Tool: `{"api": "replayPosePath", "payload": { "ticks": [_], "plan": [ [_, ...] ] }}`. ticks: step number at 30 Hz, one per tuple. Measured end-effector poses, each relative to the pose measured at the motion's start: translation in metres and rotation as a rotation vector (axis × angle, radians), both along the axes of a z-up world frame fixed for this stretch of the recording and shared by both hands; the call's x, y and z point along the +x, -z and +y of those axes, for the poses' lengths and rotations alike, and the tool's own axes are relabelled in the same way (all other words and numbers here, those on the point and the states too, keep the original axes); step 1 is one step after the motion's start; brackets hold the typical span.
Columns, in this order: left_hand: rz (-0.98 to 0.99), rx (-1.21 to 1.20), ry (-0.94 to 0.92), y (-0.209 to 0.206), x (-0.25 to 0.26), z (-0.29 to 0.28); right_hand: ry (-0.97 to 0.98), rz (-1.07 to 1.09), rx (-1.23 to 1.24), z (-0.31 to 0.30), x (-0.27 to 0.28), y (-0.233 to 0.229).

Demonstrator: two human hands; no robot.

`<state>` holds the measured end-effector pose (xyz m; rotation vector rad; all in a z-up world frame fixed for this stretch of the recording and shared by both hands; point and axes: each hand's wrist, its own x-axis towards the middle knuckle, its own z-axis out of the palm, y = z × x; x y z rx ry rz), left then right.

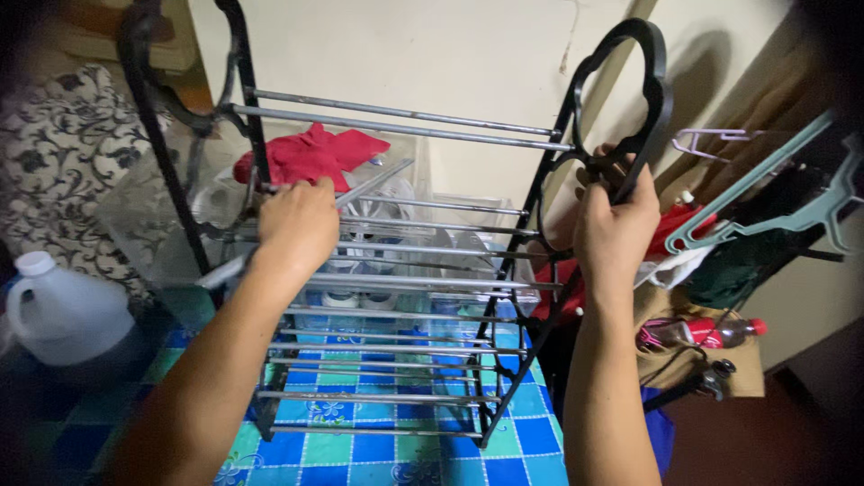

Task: The person assembles a metal shoe rack by inserting horizontal rods into vertical supports and securing them. They then move the assembled rack to the floor and place a helmet and a bag of grain on it.

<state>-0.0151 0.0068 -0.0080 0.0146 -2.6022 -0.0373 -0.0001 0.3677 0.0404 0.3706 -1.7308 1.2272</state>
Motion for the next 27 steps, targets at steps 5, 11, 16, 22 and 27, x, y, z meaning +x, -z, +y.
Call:
{"api": "replayPosePath", "payload": {
  "ticks": [5, 11, 16, 22, 27],
  "plan": [
    [-0.086, 0.031, 0.050, -0.013, 0.012, 0.006, -0.043, -0.029, -0.055, 0.000, -0.002, 0.002],
    [-0.163, 0.108, 0.224, -0.052, 0.067, 0.025, 0.181, 0.211, 0.095, -0.005, 0.022, 0.007],
    [-0.291, 0.167, 0.267, -0.091, 0.122, 0.023, 0.218, 0.147, -0.023, -0.041, 0.081, 0.023],
    [-0.315, 0.319, 0.517, -0.115, 0.145, 0.019, -0.557, -0.593, -0.206, -0.071, 0.060, -0.001],
    [-0.631, 0.568, 0.432, -0.115, 0.133, 0.018, -1.048, -0.443, -0.771, -0.092, 0.038, -0.009]
  ]
}}
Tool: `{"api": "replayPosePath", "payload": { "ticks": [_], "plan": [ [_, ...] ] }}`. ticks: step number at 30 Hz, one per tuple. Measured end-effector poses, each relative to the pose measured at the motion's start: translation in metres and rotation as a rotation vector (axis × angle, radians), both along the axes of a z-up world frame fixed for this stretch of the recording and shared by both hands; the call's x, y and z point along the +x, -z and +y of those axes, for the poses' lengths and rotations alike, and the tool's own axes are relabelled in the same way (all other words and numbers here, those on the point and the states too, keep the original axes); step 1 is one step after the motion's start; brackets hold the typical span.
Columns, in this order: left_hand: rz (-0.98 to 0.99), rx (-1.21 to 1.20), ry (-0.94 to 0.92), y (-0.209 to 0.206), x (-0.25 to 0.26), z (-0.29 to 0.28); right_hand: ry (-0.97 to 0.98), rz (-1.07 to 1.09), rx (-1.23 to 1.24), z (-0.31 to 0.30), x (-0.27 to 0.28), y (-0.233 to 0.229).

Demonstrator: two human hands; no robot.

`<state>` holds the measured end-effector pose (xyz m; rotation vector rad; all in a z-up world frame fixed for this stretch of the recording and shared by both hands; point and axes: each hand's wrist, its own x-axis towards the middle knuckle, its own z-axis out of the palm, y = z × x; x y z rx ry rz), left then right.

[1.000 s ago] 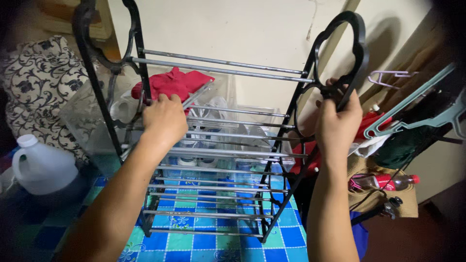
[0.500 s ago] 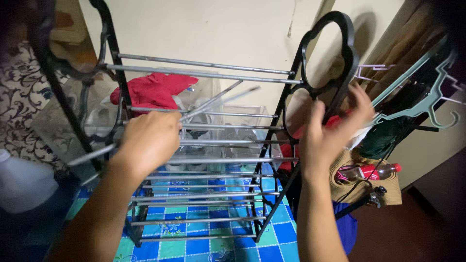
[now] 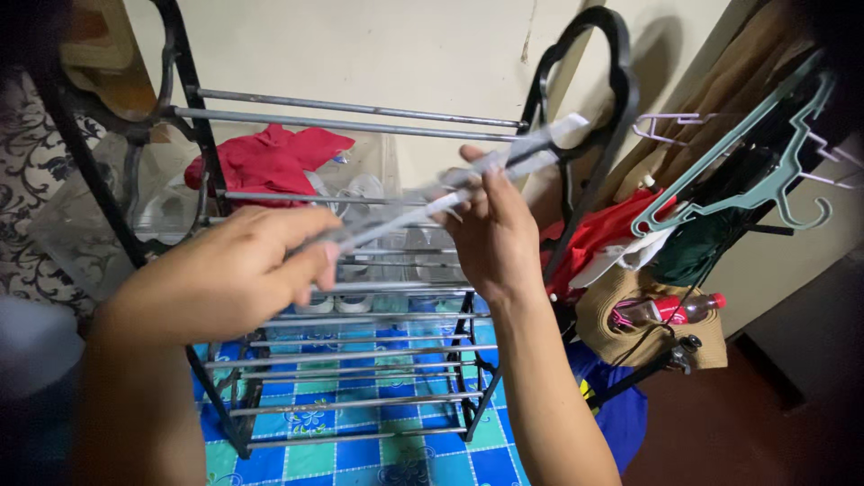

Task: The person assembles a metal shoe rack by inserting horizontal rods into vertical supports and securing them. They then move the assembled rack to the floor and place a helmet and a bag of grain on it.

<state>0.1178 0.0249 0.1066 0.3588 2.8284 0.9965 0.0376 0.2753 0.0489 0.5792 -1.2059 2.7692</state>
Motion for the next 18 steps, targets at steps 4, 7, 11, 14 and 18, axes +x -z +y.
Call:
{"api": "replayPosePath", "payload": {
  "ticks": [4, 7, 11, 14, 18],
  "plan": [
    [0.457, 0.090, 0.190, 0.001, -0.009, 0.031, 0.105, 0.289, -0.074, -0.007, -0.001, -0.012],
    [0.805, 0.201, 0.227, 0.000, -0.018, 0.075, 0.229, 0.324, -0.011, -0.012, 0.004, -0.028],
    [0.898, 0.063, 0.070, -0.017, -0.022, 0.077, 0.402, 0.237, 0.079, 0.005, 0.022, -0.052],
    [0.497, -0.161, -0.199, -0.030, -0.032, 0.055, 0.616, 0.194, 0.400, 0.043, 0.050, -0.057],
    [0.986, -0.026, 0.066, -0.017, -0.049, 0.050, 0.623, 0.177, 0.514, 0.094, 0.050, -0.054]
  ]
}}
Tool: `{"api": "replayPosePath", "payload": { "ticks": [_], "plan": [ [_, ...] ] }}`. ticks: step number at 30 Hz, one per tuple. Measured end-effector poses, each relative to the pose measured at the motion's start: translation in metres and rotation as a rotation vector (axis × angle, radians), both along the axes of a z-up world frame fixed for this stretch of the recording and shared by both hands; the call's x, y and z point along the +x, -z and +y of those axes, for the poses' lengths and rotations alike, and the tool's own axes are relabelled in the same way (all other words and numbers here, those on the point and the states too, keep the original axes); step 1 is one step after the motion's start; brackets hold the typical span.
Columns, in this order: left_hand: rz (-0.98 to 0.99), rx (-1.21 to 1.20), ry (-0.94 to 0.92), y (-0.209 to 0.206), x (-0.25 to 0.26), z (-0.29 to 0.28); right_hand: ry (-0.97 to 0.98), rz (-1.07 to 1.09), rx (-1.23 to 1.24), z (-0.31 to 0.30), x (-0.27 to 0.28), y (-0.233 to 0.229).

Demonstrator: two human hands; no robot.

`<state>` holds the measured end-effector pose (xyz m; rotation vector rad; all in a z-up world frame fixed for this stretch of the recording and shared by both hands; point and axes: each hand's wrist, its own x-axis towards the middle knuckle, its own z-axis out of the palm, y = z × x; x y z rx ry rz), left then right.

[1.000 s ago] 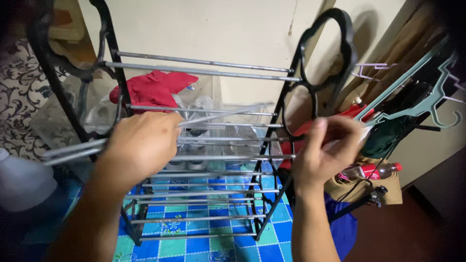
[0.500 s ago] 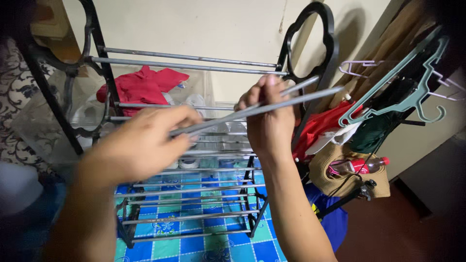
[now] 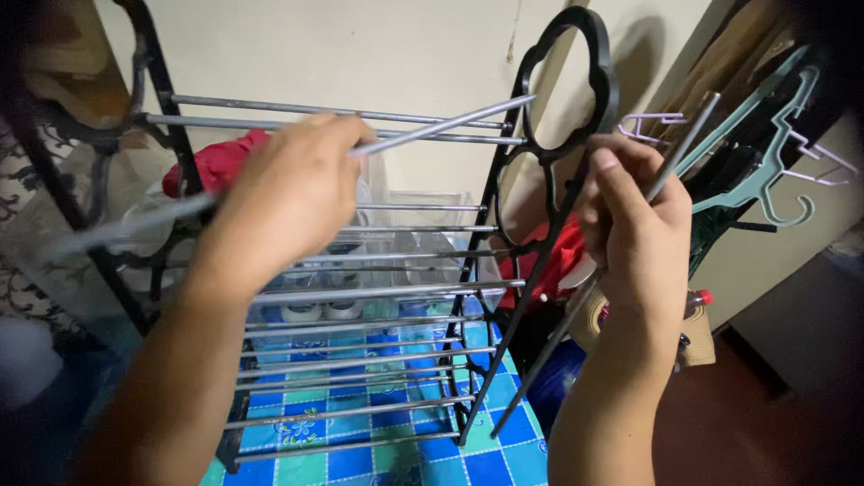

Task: The person assembles a metal shoe rack by inserting horizontal rods into vertical supports and securing them. They then move the assembled rack to the floor and place a helmet and a bag of grain on it.

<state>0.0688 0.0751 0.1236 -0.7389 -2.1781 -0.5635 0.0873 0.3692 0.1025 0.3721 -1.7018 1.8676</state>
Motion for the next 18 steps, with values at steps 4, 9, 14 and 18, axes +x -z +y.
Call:
{"api": "replayPosePath", "payload": {
  "ticks": [4, 9, 14, 18],
  "plan": [
    [-0.232, -0.034, -0.029, 0.016, -0.022, 0.011, 0.348, 0.077, 0.258, 0.016, -0.032, 0.024],
    [-0.277, -0.078, -0.071, 0.020, -0.031, 0.030, 0.174, -0.036, 0.305, 0.014, -0.064, 0.046],
    [-0.194, 0.008, 0.019, 0.016, -0.022, 0.030, 0.177, 0.066, 0.336, 0.008, -0.071, 0.055],
    [-0.166, 0.019, 0.029, 0.016, -0.018, 0.021, 0.117, -0.093, 0.192, 0.005, -0.071, 0.051]
  ]
}}
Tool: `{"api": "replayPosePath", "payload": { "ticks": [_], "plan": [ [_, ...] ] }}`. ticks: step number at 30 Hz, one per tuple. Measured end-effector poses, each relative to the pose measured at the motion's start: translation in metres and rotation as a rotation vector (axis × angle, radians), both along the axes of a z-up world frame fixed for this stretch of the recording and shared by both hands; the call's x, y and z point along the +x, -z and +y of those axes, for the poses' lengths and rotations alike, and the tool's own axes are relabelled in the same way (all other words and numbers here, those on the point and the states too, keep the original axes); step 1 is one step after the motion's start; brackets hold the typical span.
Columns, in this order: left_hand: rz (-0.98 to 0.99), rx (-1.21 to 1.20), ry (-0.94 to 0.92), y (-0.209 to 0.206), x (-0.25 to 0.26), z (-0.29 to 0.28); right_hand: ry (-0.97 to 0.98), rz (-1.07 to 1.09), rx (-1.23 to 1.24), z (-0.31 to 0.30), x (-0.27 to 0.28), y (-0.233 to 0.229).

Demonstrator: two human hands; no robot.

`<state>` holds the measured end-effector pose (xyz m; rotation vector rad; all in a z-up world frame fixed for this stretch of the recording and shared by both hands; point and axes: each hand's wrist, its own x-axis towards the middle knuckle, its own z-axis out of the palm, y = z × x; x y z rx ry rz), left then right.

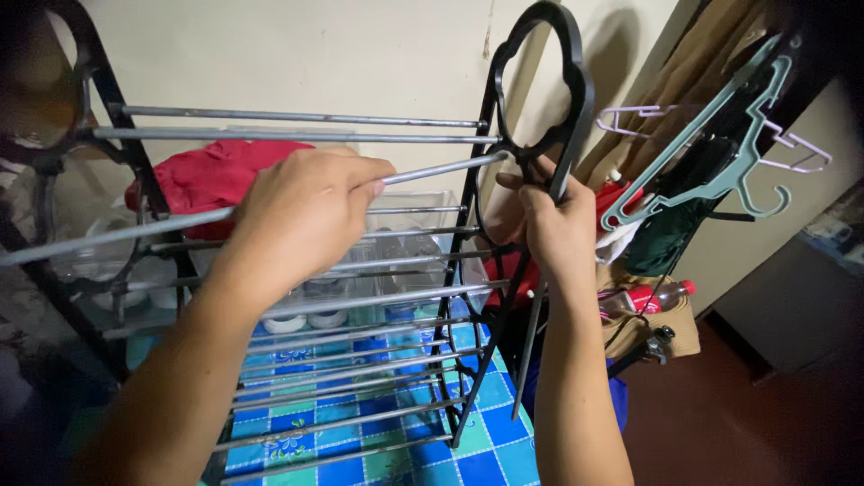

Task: The person assembles a metal shoe rack by inserting horizontal rods into vertical supports and securing them. They then move the assembled rack to the floor and place a helmet and a bag of grain on it.

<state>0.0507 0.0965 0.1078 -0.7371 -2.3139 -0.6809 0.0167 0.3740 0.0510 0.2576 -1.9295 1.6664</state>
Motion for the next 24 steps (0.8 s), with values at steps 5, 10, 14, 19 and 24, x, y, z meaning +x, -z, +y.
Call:
{"api": "replayPosePath", "payload": {
  "ticks": [5, 10, 14, 19, 24],
  "plan": [
    [-0.018, -0.036, -0.008, 0.002, -0.002, 0.008, 0.049, -0.082, 0.001, -0.006, 0.004, -0.010],
    [0.020, -0.035, 0.009, -0.005, -0.002, 0.008, 0.026, -0.079, 0.021, -0.007, 0.009, -0.013],
    [0.117, -0.018, 0.036, -0.007, -0.003, 0.007, -0.019, -0.061, -0.017, -0.007, 0.010, -0.014],
    [0.365, -0.015, 0.064, 0.001, -0.013, 0.009, 0.025, -0.097, -0.011, -0.004, 0.007, -0.011],
    [0.323, -0.146, 0.043, 0.013, -0.029, 0.029, 0.027, -0.075, 0.020, 0.001, 0.003, -0.005]
  ]
}}
